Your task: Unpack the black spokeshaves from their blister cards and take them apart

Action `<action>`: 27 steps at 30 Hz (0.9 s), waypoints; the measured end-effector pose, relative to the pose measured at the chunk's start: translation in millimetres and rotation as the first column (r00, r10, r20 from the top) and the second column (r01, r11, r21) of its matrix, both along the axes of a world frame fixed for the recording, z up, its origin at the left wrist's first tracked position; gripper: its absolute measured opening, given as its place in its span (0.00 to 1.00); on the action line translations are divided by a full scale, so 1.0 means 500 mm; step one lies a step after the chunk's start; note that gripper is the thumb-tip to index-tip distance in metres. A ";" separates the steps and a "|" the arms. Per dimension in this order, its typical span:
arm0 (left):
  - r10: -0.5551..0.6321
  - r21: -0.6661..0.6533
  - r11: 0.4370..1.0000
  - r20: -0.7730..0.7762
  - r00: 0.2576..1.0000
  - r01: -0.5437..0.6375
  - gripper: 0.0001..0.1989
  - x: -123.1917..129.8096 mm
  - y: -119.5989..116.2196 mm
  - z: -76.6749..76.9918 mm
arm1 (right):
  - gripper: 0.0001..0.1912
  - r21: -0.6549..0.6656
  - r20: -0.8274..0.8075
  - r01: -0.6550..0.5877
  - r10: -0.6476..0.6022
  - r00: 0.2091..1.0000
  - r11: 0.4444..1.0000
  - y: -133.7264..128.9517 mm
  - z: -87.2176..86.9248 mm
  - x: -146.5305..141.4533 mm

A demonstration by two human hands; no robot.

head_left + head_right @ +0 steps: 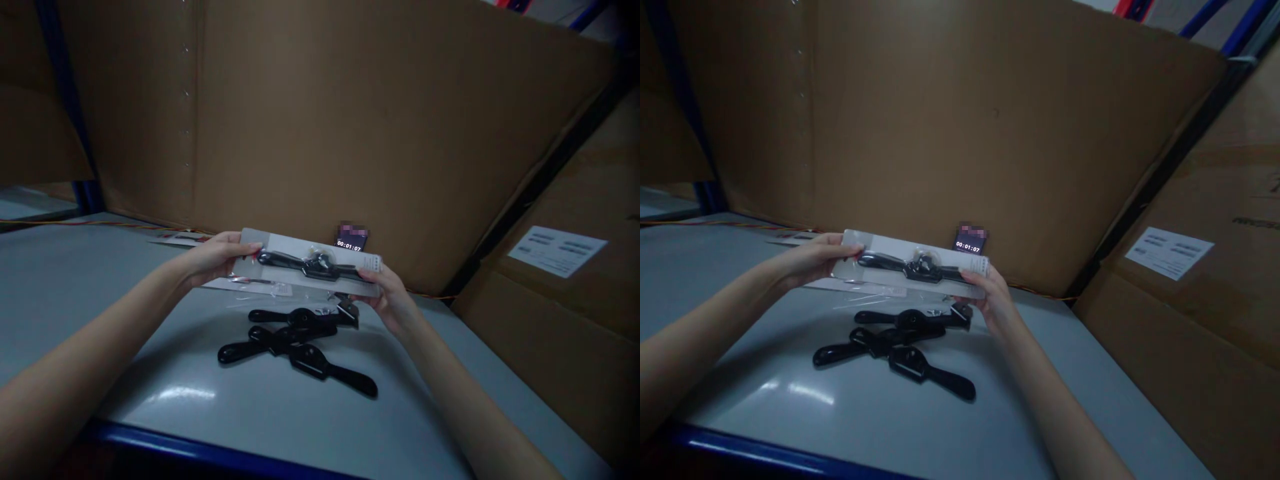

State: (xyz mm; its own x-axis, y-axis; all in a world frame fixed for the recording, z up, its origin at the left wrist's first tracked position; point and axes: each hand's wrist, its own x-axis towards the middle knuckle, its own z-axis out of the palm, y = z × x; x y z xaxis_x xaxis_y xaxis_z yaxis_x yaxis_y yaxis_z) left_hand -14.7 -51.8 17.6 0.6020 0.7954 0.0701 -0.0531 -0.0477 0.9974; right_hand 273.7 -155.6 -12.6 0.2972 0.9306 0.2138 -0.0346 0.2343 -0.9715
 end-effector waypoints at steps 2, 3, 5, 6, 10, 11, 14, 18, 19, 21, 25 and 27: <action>0.044 0.003 0.999 0.020 0.999 -0.044 0.10 0.008 0.000 -0.012 | 0.28 0.057 0.180 0.070 -0.079 0.980 0.996 0.005 -0.004 0.004; 0.056 0.015 0.998 0.026 0.998 -0.056 0.09 0.011 0.000 -0.016 | 0.32 0.118 0.299 0.115 -0.146 0.943 0.986 0.006 -0.006 0.005; 0.060 0.043 0.997 0.031 0.998 -0.061 0.09 0.017 -0.001 -0.020 | 0.39 0.282 0.563 0.180 -0.315 0.764 0.942 0.004 -0.009 0.003; 0.059 0.061 0.996 0.032 0.998 -0.060 0.09 0.021 -0.003 -0.022 | 0.42 0.361 0.683 0.173 -0.386 0.620 0.917 0.000 -0.009 -0.001; 0.051 0.153 0.987 -0.014 0.999 -0.048 0.11 0.037 -0.021 -0.026 | 0.50 0.408 0.906 -0.043 -0.398 0.142 0.912 -0.026 -0.008 -0.034; 0.047 0.171 0.984 -0.031 0.998 -0.041 0.12 0.041 -0.027 -0.026 | 0.52 0.369 0.926 -0.074 -0.359 0.118 0.926 -0.031 -0.009 -0.043; 0.079 0.231 0.971 -0.087 0.993 -0.057 0.12 0.051 -0.041 -0.022 | 0.51 0.292 0.949 -0.071 -0.279 0.147 0.954 -0.035 -0.014 -0.058; 0.211 0.339 0.929 -0.149 0.966 -0.151 0.13 0.052 -0.046 -0.009 | 0.38 0.287 0.948 -0.059 -0.275 0.159 0.956 -0.029 -0.019 -0.056; 0.237 0.355 0.919 -0.156 0.959 -0.170 0.14 0.050 -0.045 -0.005 | 0.36 0.299 0.946 -0.046 -0.290 0.147 0.953 -0.028 -0.018 -0.055; 0.274 0.369 0.907 -0.152 0.950 -0.202 0.13 0.044 -0.043 0.002 | 0.35 0.329 0.938 -0.009 -0.326 0.116 0.944 -0.028 -0.016 -0.053; 0.291 0.323 0.911 -0.059 0.955 -0.257 0.12 0.022 -0.036 0.017 | 0.32 0.344 0.938 0.040 -0.345 0.037 0.938 -0.028 -0.010 -0.045; 0.312 0.275 0.913 0.003 0.950 -0.301 0.13 0.007 -0.029 0.023 | 0.29 0.338 0.941 0.072 -0.338 -0.012 0.938 -0.027 -0.008 -0.036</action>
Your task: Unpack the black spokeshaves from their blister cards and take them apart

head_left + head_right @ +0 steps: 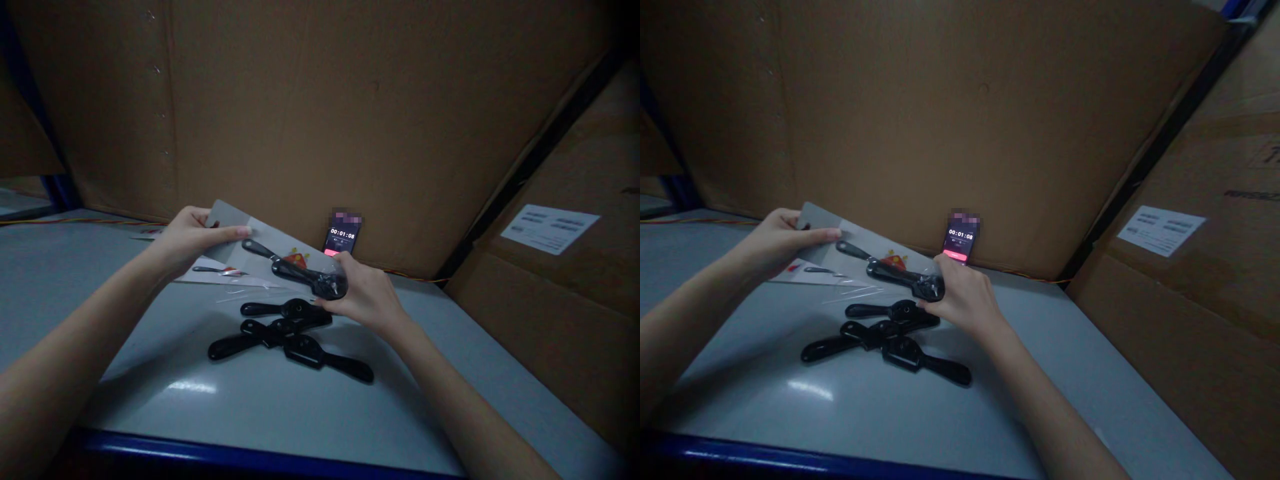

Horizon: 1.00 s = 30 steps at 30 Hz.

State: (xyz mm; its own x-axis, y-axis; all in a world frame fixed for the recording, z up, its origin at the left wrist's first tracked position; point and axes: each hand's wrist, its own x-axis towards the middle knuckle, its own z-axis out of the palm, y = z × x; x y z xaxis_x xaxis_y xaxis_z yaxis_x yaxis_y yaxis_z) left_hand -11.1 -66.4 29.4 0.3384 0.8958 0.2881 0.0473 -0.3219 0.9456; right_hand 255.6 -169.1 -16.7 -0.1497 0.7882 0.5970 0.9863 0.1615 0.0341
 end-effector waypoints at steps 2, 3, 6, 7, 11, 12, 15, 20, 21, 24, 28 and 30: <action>0.033 -0.013 0.999 0.059 0.998 -0.032 0.13 -0.014 0.008 0.005 | 0.28 -0.003 0.025 0.040 -0.040 0.999 0.999 0.002 0.001 0.010; 0.044 -0.014 0.999 0.079 0.996 -0.043 0.13 -0.021 0.012 0.006 | 0.27 0.001 0.030 0.049 -0.049 0.998 0.999 0.002 0.002 0.014; 0.067 -0.002 0.998 0.125 0.990 -0.067 0.12 -0.036 0.021 0.012 | 0.27 0.037 0.027 0.023 -0.024 0.999 0.999 0.002 0.005 0.021; 0.081 0.008 0.997 0.143 0.986 -0.082 0.12 -0.041 0.023 0.014 | 0.27 0.051 0.023 0.012 -0.013 1.000 0.999 0.002 0.005 0.022; 0.166 0.026 0.984 0.210 0.963 -0.176 0.13 -0.061 0.031 0.022 | 0.26 0.081 0.019 -0.031 0.030 0.999 0.996 -0.001 0.008 0.025; 0.186 0.016 0.981 0.218 0.958 -0.194 0.13 -0.067 0.034 0.023 | 0.26 0.084 0.025 -0.041 0.039 0.999 0.996 -0.002 0.008 0.026; 0.214 -0.018 0.976 0.217 0.952 -0.216 0.13 -0.085 0.049 0.022 | 0.25 0.087 0.039 -0.062 0.059 0.998 0.994 -0.003 0.009 0.030; 0.244 -0.025 0.969 0.223 0.944 -0.245 0.14 -0.119 0.080 0.014 | 0.25 0.069 0.036 -0.069 0.067 0.997 0.995 -0.001 0.011 0.042; 0.253 -0.024 0.967 0.224 0.941 -0.254 0.13 -0.125 0.083 0.013 | 0.26 0.069 0.036 -0.071 0.068 0.997 0.995 0.000 0.011 0.044; 0.245 -0.046 0.969 0.195 0.950 -0.241 0.12 -0.138 0.087 0.010 | 0.26 0.059 0.035 -0.080 0.078 0.996 0.995 0.001 0.011 0.053; 0.256 -0.045 0.967 0.204 0.945 -0.252 0.10 -0.157 0.106 0.001 | 0.25 0.045 0.024 -0.069 0.068 0.997 0.997 0.002 0.013 0.067; 0.331 -0.035 0.942 0.237 0.913 -0.333 0.11 -0.173 0.129 -0.008 | 0.25 0.033 0.006 -0.054 0.054 0.999 0.998 0.001 0.015 0.076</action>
State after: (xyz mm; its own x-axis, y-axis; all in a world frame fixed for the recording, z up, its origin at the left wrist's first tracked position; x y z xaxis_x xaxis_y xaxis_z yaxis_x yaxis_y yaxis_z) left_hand -97.7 -2.1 25.3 -0.0566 0.9428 0.3286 -0.0719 -0.3321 0.9405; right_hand 293.4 -168.5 -9.1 -0.1944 0.7586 0.6219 0.9760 0.2133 0.0450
